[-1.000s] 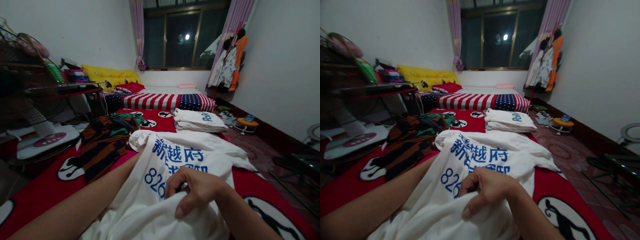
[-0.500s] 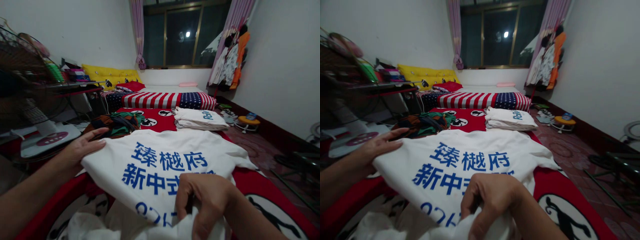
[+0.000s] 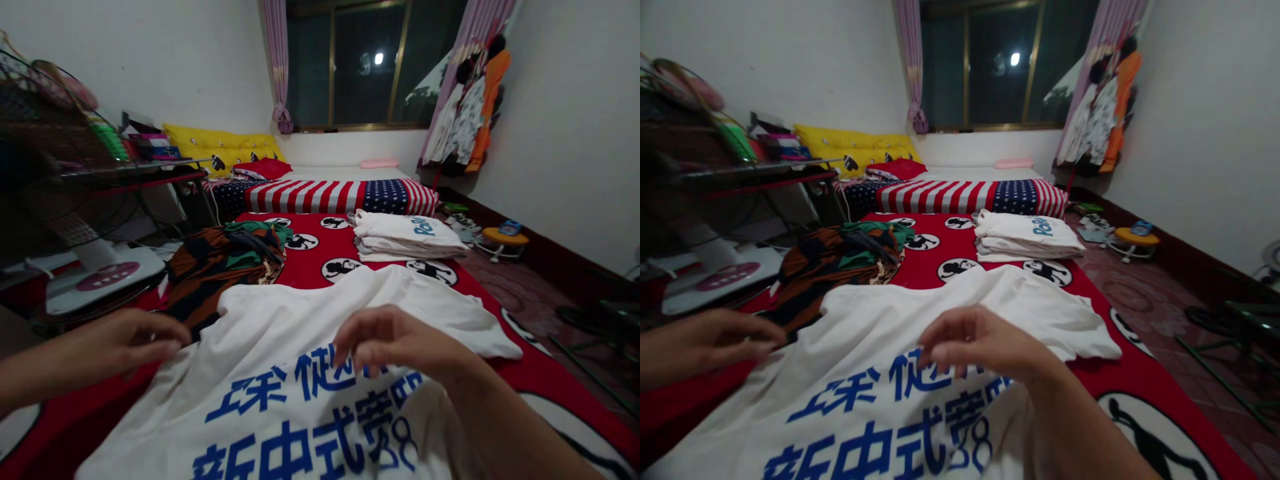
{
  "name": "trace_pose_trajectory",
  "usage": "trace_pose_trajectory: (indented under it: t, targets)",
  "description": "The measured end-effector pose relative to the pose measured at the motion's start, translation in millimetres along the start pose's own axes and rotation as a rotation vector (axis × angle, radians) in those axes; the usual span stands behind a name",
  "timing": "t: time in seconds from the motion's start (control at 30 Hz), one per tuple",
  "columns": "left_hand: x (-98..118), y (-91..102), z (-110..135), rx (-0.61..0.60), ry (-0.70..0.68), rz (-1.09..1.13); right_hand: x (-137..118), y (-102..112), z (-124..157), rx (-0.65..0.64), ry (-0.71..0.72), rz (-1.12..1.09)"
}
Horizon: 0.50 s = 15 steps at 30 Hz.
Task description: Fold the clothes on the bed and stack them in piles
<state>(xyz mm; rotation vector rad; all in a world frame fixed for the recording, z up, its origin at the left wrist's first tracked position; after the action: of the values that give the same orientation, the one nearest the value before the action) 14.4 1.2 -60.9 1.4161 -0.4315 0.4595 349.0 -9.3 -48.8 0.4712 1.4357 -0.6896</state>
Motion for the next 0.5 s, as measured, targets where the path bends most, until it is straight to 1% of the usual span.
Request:
trace_pose_trajectory:
  t: [0.03, 0.07, 0.1, 0.13, 0.17, 0.2, 0.23, 0.27, 0.3, 0.33, 0.37, 0.43, 0.5]
  targets:
    - [15, 2.7, -17, -0.042, -0.033, -0.047, -10, 38, 1, 0.229, 0.065, 0.05]
    - [32, 14.5, -34, 0.04, -0.089, -0.064, -15, 76, 5, 0.464, 0.103, 0.106]
    - [49, 20.0, -48, 0.093, -0.155, -0.09, -15, 111, 13, 0.686, 0.115, 0.147]
    - [62, 21.0, -60, 0.135, -0.203, -0.113, -13, 140, 23, 0.879, 0.107, 0.172]
    - [72, 17.7, -70, 0.156, -0.239, -0.133, -8, 163, 31, 1.018, 0.097, 0.19]
    - [80, 9.3, -79, 0.139, -0.261, -0.163, -2, 181, 36, 1.108, 0.067, 0.197]
    - [85, -1.7, -85, 0.098, -0.268, -0.2, 5, 194, 39, 1.156, 0.026, 0.207]
    - [88, -12.9, -89, 0.046, -0.268, -0.244, 12, 203, 41, 1.164, -0.025, 0.229]
    - [91, -23.1, -91, -0.008, -0.267, -0.296, 17, 208, 42, 1.138, -0.076, 0.26]
    - [93, -30.7, -90, -0.056, -0.266, -0.347, 22, 209, 42, 1.078, -0.121, 0.298]
    - [95, -35.6, -87, -0.094, -0.272, -0.393, 26, 207, 41, 0.991, -0.153, 0.337]
    - [98, -39.8, -76, -0.162, -0.308, -0.454, 31, 195, 44, 0.784, -0.207, 0.395]
    - [98, -42.2, -62, -0.26, -0.356, -0.47, 35, 183, 57, 0.61, -0.279, 0.414]
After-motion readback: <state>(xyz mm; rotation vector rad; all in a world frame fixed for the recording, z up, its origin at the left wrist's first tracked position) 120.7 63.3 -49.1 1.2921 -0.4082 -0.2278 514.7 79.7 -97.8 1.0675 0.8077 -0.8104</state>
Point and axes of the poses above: each hand's wrist, its own z-axis away from the middle knuckle, its own y-axis out of the back of the hand, x = y × z, the point moved 10 cm from there along -z, towards the middle knuckle, and after that the axes turned 8 degrees about -z, right-handed, at the moved point
